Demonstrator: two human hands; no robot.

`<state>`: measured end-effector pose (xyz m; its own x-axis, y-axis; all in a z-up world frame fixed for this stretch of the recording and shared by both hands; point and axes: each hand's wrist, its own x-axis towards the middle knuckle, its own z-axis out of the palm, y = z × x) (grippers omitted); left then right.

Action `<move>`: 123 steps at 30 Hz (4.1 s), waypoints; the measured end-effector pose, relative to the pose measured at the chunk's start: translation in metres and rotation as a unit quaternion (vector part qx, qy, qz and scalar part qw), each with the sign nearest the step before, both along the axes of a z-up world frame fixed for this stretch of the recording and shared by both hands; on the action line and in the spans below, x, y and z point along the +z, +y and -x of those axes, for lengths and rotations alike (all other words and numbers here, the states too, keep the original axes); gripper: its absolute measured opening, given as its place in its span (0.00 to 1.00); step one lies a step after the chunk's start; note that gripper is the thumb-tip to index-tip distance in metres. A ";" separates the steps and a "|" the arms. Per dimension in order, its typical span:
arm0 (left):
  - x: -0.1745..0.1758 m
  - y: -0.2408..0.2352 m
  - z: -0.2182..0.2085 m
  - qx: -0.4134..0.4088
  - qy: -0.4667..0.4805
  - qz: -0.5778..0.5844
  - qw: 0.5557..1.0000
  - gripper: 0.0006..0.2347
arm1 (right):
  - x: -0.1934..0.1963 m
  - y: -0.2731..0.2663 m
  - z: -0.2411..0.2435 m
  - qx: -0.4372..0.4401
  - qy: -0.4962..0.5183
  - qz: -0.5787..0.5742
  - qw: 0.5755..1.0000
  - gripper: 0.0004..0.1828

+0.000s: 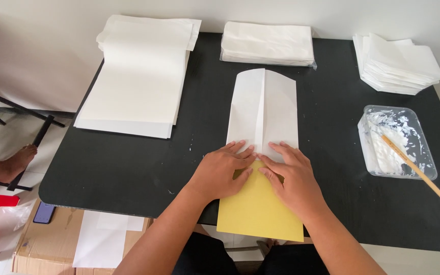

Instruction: Assembling a paper bag by folding paper over a template and applying glue with a brush.

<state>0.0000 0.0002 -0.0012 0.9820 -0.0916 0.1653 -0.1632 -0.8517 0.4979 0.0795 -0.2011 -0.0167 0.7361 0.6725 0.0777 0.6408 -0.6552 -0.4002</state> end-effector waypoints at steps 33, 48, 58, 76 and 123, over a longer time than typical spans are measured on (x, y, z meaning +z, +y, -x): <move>-0.023 0.049 -0.116 -0.043 0.032 -0.179 0.982 0.33 | -0.009 -0.001 -0.006 0.021 -0.010 -0.023 0.999 0.21; -0.022 0.055 -0.183 -0.068 0.051 -0.142 0.986 0.31 | -0.016 -0.005 -0.012 0.085 -0.023 -0.081 0.993 0.19; -0.018 0.065 -0.215 -0.066 0.070 -0.096 0.991 0.30 | -0.016 -0.006 -0.012 0.088 -0.016 -0.093 0.992 0.21; 0.000 0.091 -0.120 -0.099 0.086 -0.198 0.971 0.35 | 0.009 -0.019 -0.015 0.074 0.081 -0.022 0.994 0.21; -0.044 0.039 -0.189 -0.003 -0.133 -0.297 0.946 0.30 | 0.009 -0.020 -0.008 0.062 0.036 -0.098 0.993 0.18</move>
<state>0.1887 0.0392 -0.0456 0.9123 -0.2511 0.3235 -0.2214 -0.9670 -0.1263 0.0872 -0.2215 -0.0074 0.6564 0.7359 0.1659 0.6767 -0.4772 -0.5606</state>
